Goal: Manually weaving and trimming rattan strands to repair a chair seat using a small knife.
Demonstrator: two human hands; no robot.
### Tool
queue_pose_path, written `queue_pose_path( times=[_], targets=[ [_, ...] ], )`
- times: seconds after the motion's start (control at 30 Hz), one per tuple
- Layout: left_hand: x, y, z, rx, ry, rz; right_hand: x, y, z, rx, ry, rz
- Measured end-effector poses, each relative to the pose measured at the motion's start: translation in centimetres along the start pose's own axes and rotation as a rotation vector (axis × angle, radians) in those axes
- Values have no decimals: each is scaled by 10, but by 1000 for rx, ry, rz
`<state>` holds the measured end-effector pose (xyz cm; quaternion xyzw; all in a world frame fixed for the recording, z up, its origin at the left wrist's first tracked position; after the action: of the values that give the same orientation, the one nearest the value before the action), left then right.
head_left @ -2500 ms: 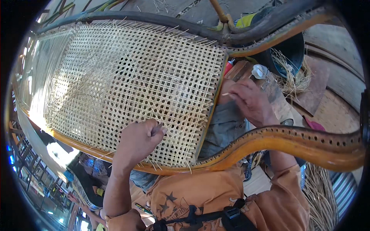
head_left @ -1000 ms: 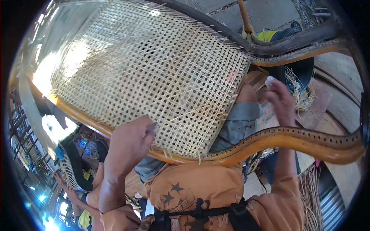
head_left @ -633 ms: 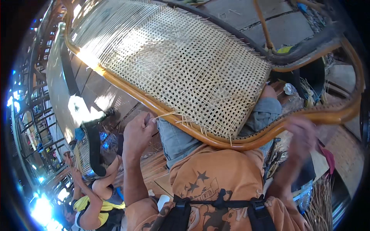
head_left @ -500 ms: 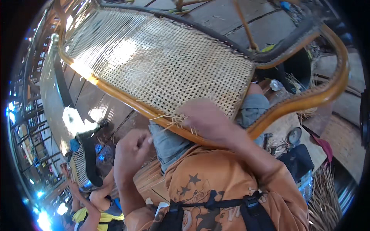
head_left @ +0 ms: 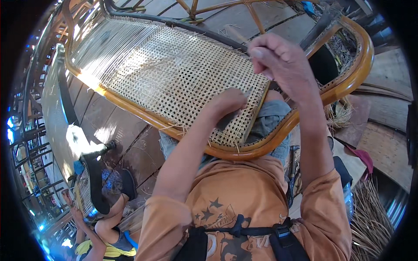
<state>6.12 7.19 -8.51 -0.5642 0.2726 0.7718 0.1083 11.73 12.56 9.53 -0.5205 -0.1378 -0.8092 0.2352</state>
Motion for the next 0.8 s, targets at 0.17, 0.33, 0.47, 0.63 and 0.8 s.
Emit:
queue_pose_path(
  times=[0.17, 0.33, 0.47, 0.63, 0.8],
  targets=[
    [43, -16, 12, -146, 79, 259, -86, 7, -63, 167, 578, -80],
    [16, 37, 38, 53, -399, 502, -150, 40, -70, 325, 655, -317],
    [5, 14, 28, 41, -740, 538, -170, 41, -66, 394, 833, -482],
    [-25, -5, 25, 49, -890, 397, -175, 48, -66, 347, 885, -538],
    [-27, -20, 15, 206, -959, 471, -171, 50, -55, 293, 917, -573]
  ],
)
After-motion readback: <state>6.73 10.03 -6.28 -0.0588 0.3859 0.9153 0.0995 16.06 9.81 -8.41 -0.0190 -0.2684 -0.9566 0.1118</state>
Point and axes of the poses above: each hand's wrist, its own y-axis away from the middle knuckle, its own z-axis out of the back of the hand, x = y × z, the point moved 9 cm from there along -y, towards the middle knuckle, and after that the axes turned 12 degrees about y, right-handed, at the moved point
